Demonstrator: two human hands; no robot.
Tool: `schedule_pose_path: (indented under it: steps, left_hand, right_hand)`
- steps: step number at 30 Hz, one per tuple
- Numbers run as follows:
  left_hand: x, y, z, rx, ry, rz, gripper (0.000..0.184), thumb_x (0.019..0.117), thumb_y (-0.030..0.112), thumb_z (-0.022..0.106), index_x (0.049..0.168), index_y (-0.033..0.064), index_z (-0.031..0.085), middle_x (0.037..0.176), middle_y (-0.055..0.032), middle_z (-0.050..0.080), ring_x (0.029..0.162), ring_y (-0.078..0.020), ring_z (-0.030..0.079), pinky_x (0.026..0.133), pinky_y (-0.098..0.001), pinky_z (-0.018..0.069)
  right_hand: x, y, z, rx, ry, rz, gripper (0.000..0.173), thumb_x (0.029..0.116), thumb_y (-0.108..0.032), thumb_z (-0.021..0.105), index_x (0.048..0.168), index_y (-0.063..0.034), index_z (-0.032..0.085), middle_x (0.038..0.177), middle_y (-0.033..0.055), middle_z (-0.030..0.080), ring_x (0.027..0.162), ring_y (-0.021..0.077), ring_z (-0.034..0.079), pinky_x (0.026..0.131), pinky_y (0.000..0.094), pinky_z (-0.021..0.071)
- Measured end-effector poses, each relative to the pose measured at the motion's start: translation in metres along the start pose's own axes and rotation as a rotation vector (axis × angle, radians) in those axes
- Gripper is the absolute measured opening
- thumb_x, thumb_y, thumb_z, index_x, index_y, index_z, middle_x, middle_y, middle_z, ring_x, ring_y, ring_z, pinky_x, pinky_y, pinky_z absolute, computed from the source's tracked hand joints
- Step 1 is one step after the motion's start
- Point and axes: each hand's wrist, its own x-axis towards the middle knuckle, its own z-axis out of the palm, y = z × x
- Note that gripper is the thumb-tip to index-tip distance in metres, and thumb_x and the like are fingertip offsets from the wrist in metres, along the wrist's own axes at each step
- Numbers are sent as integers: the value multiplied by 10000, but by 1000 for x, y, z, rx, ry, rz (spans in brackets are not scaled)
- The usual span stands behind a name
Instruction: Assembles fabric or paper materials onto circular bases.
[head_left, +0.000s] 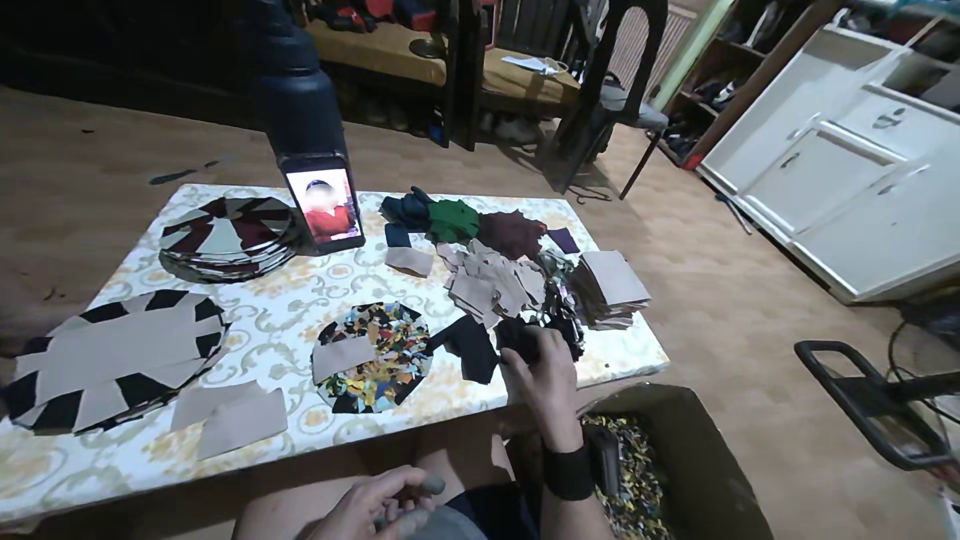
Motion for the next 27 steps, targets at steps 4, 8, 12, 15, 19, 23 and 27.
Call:
schedule_pose_path:
  steps: [4, 8, 12, 15, 19, 23, 27]
  left_hand:
    - [1, -5, 0, 34, -18, 7, 274, 978, 89, 644, 1190, -84, 650, 1074, -164, 722, 935, -133, 697, 826, -300, 572]
    - [2, -5, 1, 62, -36, -25, 292, 988, 95, 630, 1221, -80, 638, 1097, -174, 713, 950, -144, 689, 851, -315, 563]
    - [3, -4, 2, 62, -67, -52, 294, 994, 103, 627, 1232, -69, 638, 1112, -170, 710, 970, -135, 681, 871, -301, 557]
    - [4, -5, 5, 69, -58, -46, 294, 994, 103, 622, 1224, -79, 641, 1096, -180, 711, 959, -149, 683, 865, -310, 557]
    - [5, -7, 3, 60, -53, -31, 289, 995, 106, 630, 1223, -70, 643, 1092, -166, 715, 938, -130, 681, 850, -297, 557]
    - [11, -5, 6, 32, -77, -35, 307, 1002, 116, 610, 1225, -95, 625, 1096, -175, 709, 943, -136, 683, 839, -307, 560]
    - [17, -3, 13, 23, -114, -28, 303, 998, 114, 614, 1213, -99, 634, 1083, -181, 711, 928, -141, 683, 845, -311, 558]
  right_hand:
    - [0, -14, 10, -141, 35, -16, 321, 905, -277, 723, 1137, -55, 738, 1128, 177, 704, 1006, 394, 678, 788, 536, 564]
    - [-3, -27, 22, -156, 68, -20, 254, 904, -196, 719, 1118, -62, 747, 1113, 164, 718, 1005, 380, 687, 789, 531, 559]
    - [-4, -30, 28, -141, 76, -30, 247, 916, -208, 711, 1120, -74, 752, 1128, 148, 720, 1014, 366, 683, 797, 516, 550]
    - [-6, -24, 18, -66, 124, -54, 263, 961, -262, 662, 1122, -73, 748, 1157, 146, 715, 1039, 346, 686, 827, 502, 559]
    - [-9, 1, -13, -77, 231, -3, 205, 914, -96, 673, 1097, -43, 748, 1144, 165, 717, 1064, 371, 680, 852, 532, 561]
    - [-12, 31, -24, -128, 187, 61, 309, 877, -215, 747, 1127, -34, 733, 1161, 165, 706, 1027, 386, 673, 831, 548, 551]
    - [-10, 31, -20, -200, 206, 45, 291, 878, -220, 760, 1129, -74, 758, 1181, 130, 732, 1042, 389, 693, 833, 568, 546]
